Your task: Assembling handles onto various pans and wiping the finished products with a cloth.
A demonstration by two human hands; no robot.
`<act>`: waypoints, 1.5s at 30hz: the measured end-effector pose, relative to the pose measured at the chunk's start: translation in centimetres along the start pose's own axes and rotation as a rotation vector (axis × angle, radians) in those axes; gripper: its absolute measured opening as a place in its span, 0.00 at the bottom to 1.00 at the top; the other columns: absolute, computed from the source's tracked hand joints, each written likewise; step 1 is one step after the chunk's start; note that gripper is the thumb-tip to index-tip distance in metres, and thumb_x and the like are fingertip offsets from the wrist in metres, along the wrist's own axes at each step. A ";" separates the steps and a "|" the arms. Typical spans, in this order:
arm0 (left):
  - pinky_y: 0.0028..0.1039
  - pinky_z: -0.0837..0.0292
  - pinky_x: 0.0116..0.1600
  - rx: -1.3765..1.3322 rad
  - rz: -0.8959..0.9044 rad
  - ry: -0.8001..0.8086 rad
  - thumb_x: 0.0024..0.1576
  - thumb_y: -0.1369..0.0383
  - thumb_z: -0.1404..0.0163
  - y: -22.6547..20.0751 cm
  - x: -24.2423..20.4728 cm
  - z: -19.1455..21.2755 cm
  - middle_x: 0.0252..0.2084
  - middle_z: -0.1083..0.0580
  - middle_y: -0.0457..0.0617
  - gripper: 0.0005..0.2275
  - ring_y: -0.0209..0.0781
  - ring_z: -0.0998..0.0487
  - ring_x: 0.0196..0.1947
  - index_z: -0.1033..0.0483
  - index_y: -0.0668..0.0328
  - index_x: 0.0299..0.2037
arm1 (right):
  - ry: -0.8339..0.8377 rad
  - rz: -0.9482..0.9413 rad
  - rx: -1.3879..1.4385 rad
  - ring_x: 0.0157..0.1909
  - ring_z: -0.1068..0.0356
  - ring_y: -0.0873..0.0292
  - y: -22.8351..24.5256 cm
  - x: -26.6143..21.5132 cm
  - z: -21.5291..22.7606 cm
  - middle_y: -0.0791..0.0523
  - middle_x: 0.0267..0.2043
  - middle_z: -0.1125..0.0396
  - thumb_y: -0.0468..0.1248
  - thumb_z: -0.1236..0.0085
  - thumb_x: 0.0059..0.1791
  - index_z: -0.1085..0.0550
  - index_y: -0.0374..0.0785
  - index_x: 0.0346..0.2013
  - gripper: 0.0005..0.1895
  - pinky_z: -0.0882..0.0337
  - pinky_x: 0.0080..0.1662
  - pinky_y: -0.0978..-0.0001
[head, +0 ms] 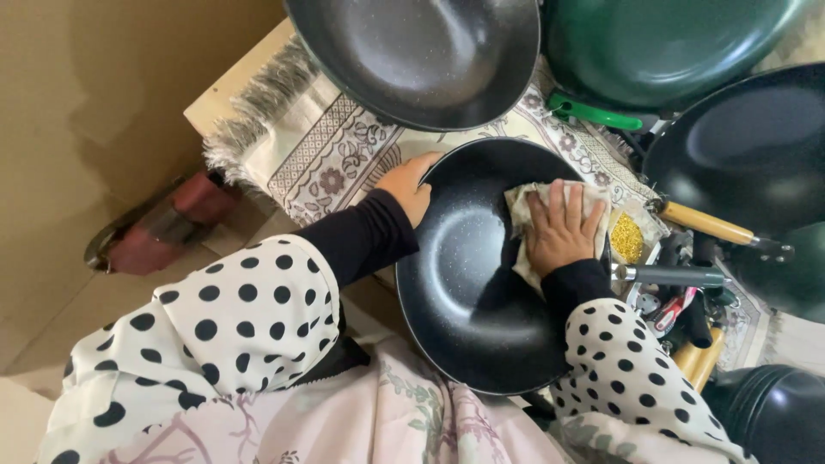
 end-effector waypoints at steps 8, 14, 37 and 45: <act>0.42 0.36 0.71 0.081 -0.007 -0.003 0.64 0.65 0.59 0.3 0.3 0.0 0.63 0.29 0.58 0.24 0.56 0.30 0.65 0.40 0.39 0.73 | -0.521 -0.089 -0.056 0.74 0.57 0.22 5.2 9.2 -0.2 0.30 0.73 0.50 0.53 0.34 0.43 0.32 0.38 0.64 0.39 0.62 0.64 0.14; 0.46 0.38 0.70 -0.093 -0.046 -0.045 0.66 0.45 0.64 -3.6 -1.4 1.7 0.65 0.31 0.63 0.30 0.59 0.32 0.67 0.36 0.56 0.70 | -0.584 0.039 0.376 0.77 0.70 0.21 14.0 10.3 0.3 0.30 0.77 0.65 0.53 0.49 0.52 0.49 0.33 0.71 0.41 0.66 0.69 0.20; 0.40 0.40 0.73 -0.043 -0.092 -0.046 0.65 0.68 0.59 -3.2 -2.3 2.8 0.67 0.30 0.56 0.20 0.52 0.32 0.68 0.33 0.53 0.69 | 0.907 0.290 -0.082 0.80 0.61 0.46 2.7 -10.0 5.3 0.55 0.81 0.60 0.66 0.68 0.56 0.55 0.63 0.78 0.37 0.62 0.72 0.38; 0.40 0.39 0.72 -0.033 -0.095 -0.106 0.63 0.68 0.55 -1.5 -1.6 2.5 0.66 0.28 0.55 0.22 0.53 0.31 0.68 0.31 0.50 0.69 | -0.331 0.135 -0.114 0.80 0.57 0.43 -2.0 1.0 2.0 0.53 0.81 0.49 0.54 0.42 0.46 0.34 0.55 0.72 0.39 0.56 0.69 0.22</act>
Point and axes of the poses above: each hand's wrist, its own x-axis towards the middle knuckle, its own z-axis out of the back of the hand, y = z × x, the point moved 7 cm from there along x, towards the middle knuckle
